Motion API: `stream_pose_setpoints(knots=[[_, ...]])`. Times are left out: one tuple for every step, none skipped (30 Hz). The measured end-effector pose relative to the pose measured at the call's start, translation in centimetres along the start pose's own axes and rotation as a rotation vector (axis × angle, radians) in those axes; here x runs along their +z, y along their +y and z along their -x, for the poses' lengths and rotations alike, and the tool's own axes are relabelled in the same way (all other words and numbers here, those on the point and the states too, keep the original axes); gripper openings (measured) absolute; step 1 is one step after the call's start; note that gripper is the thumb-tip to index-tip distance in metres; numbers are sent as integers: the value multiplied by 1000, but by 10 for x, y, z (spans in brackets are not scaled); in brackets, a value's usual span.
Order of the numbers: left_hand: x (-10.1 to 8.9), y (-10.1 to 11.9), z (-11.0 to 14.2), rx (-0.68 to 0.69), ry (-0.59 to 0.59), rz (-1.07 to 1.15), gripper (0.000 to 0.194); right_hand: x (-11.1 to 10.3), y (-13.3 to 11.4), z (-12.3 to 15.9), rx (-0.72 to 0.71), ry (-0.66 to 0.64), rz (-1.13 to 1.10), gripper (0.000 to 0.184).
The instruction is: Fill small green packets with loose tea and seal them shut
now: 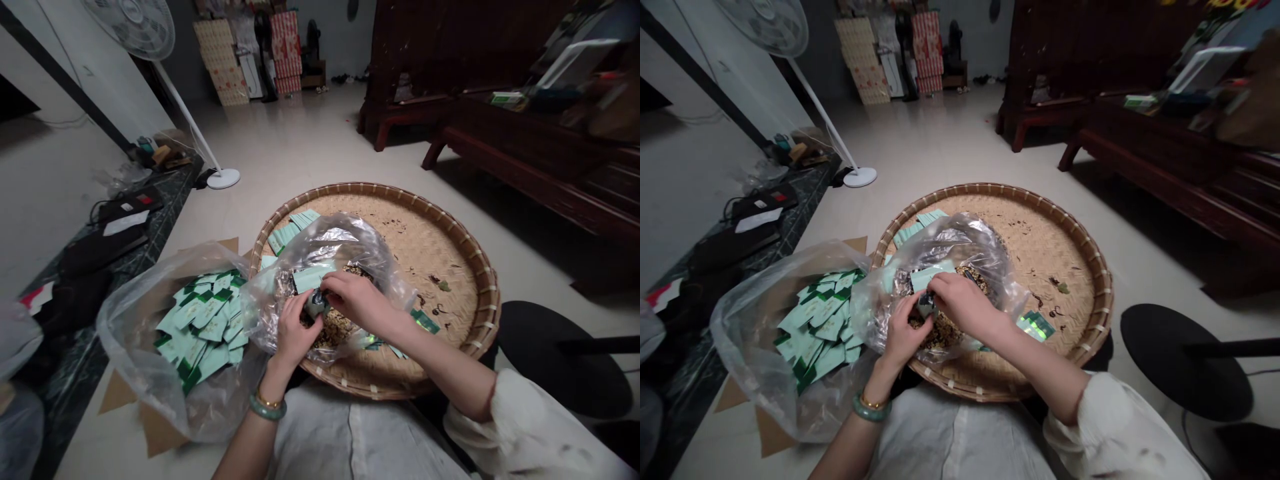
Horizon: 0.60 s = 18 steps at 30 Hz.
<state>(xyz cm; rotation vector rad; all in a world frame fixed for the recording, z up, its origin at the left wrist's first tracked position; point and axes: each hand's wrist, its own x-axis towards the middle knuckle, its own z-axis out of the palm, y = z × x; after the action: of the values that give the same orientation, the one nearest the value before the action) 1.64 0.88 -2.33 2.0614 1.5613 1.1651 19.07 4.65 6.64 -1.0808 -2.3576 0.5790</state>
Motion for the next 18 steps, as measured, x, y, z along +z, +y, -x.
stream_pose_setpoints(knots=[[0,0,0,0,0,1,46,2,0,-1,0,-11,36,21],[0,-1,0,1,1,1,46,4,-1,-1,2,-23,63,21],[0,-1,0,2,3,2,46,5,-1,-2,2,-38,82,21],[1,-1,0,2,5,3,46,5,-1,-2,1,-54,95,21],[1,-1,0,0,5,4,46,5,-2,-1,-3,-73,104,20],[1,-1,0,-4,5,6,46,4,-2,-1,-7,-91,108,20],[1,-1,0,-7,5,7,46,3,-3,-1,-13,-106,106,20],[2,-2,0,-8,5,8,46,2,-3,-1,-17,-111,98,19],[2,-2,0,-9,6,9,47,0,-4,-1,-21,-111,85,20],[2,-2,0,-8,8,9,47,-1,-4,-1,-27,-109,67,21],[3,-3,0,-4,12,10,48,-1,-5,-1,-35,-105,45,23],[3,-3,1,-1,17,12,49,-2,-5,-1,-42,-97,21,25],[3,-3,1,-1,21,15,50,-1,-4,-1,-48,-89,0,28],[3,-3,1,-3,24,17,50,-1,-4,-1,-53,-77,-19,32],[3,-3,1,-8,22,19,50,0,-3,0,-56,-64,-34,35],[3,-3,1,-13,17,20,50,2,-2,0,-55,-48,-44,37],[3,-3,1,-18,11,20,50,3,-1,1,-51,-35,-51,40],[2,-3,1,-22,5,21,50,4,-1,1,-48,-26,-57,42]])
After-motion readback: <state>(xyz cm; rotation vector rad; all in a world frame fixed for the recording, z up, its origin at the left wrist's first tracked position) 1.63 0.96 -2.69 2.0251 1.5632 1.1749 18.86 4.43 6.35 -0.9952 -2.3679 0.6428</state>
